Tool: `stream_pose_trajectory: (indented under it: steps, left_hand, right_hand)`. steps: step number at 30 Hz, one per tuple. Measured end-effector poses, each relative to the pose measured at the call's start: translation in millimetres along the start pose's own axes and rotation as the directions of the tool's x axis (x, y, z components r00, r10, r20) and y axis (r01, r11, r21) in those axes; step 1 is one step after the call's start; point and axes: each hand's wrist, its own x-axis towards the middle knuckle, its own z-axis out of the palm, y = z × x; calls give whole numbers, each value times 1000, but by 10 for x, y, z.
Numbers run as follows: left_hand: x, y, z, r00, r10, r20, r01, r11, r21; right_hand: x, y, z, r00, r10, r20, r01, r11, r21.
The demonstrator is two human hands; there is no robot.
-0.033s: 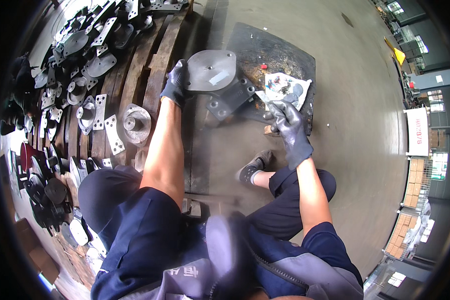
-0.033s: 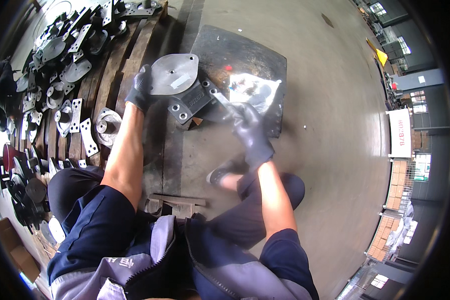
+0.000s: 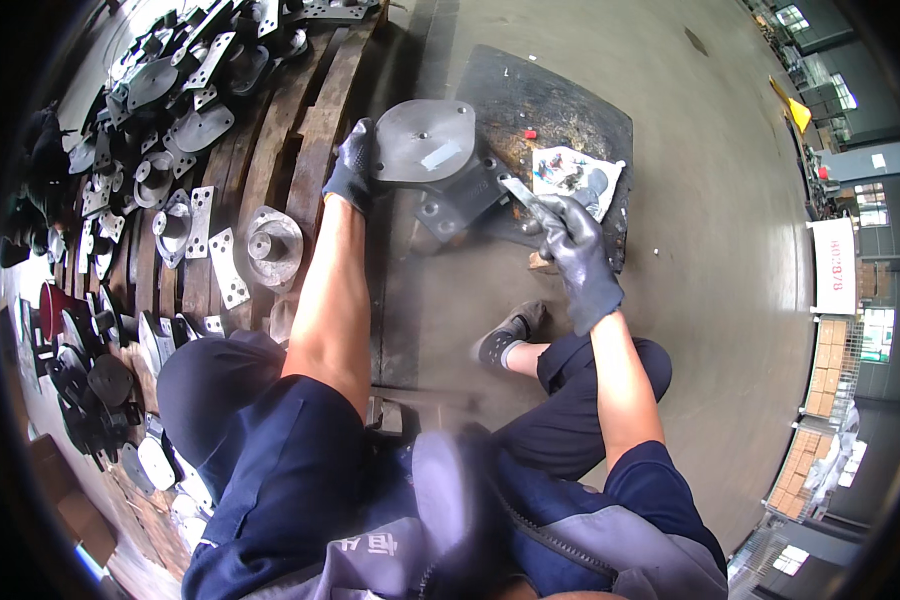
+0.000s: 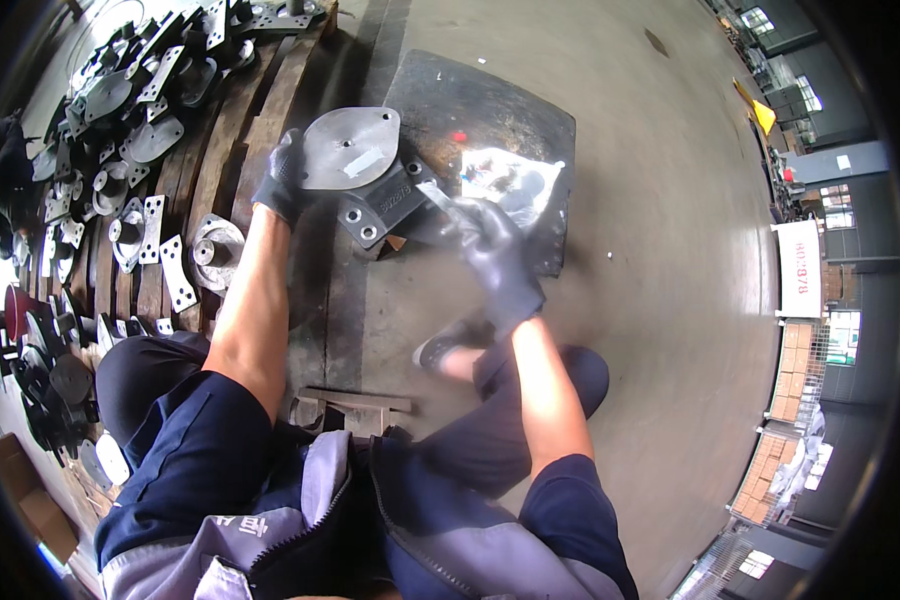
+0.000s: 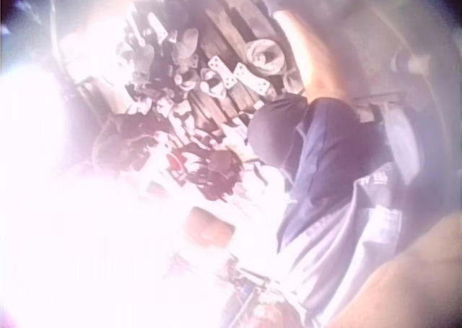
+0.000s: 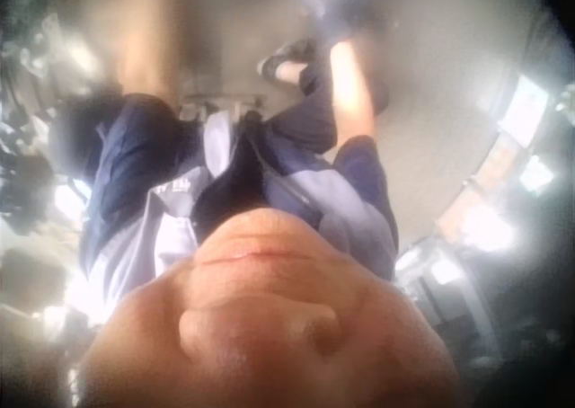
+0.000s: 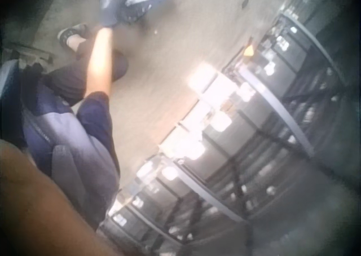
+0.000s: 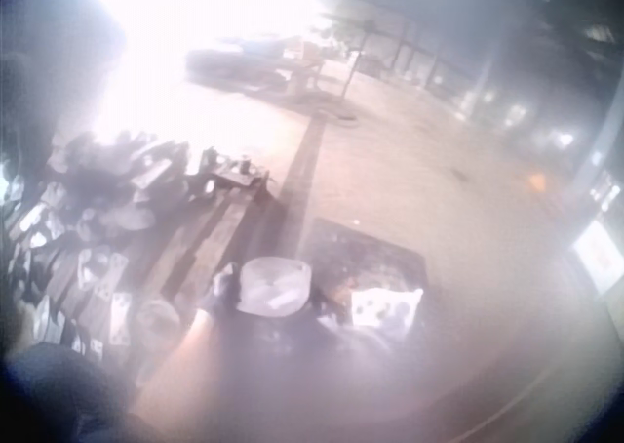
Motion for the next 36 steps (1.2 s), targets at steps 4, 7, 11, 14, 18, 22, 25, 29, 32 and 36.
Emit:
stream_pose_trajectory:
  steps: [4,7,11,14,18,22,25,29,32,36]
  left_hand:
    - [-78,100,55,975,-198,98,221,864,-452]
    - [-70,86,4,980,-198,33,193,880,-434]
    - [-208,185,124,977,-215,-15,194,910,-366]
    - [-146,83,29,983,-184,-2,168,901,-400]
    - [-204,150,185,981,-194,-34,163,897,-411]
    - [-65,-15,-46,983,-172,-64,129,896,-425]
    - [-135,63,92,979,-184,-88,143,927,-346]
    - [-123,79,63,980,-172,-101,141,955,-260]
    - [-78,24,46,981,-165,-104,135,959,-247]
    - [-27,-62,2,984,-139,-112,116,975,-189]
  right_hand:
    - [438,-81,384,901,-430,55,430,871,-238]
    - [677,-209,703,912,-399,91,354,656,-666]
    - [911,-86,900,855,-471,219,408,348,-844]
    - [930,-360,1017,816,-438,376,470,126,-873]
    - [996,386,847,735,-426,527,342,-437,-832]
    - [799,-319,1061,796,-372,477,554,130,-823]
    - [763,-124,1077,905,-322,277,338,152,-929]
    - [831,-138,1131,914,-319,250,350,309,-884]
    - [849,-187,1099,871,-371,321,442,309,-842]
    - [895,-304,1119,894,-355,273,398,352,-847]
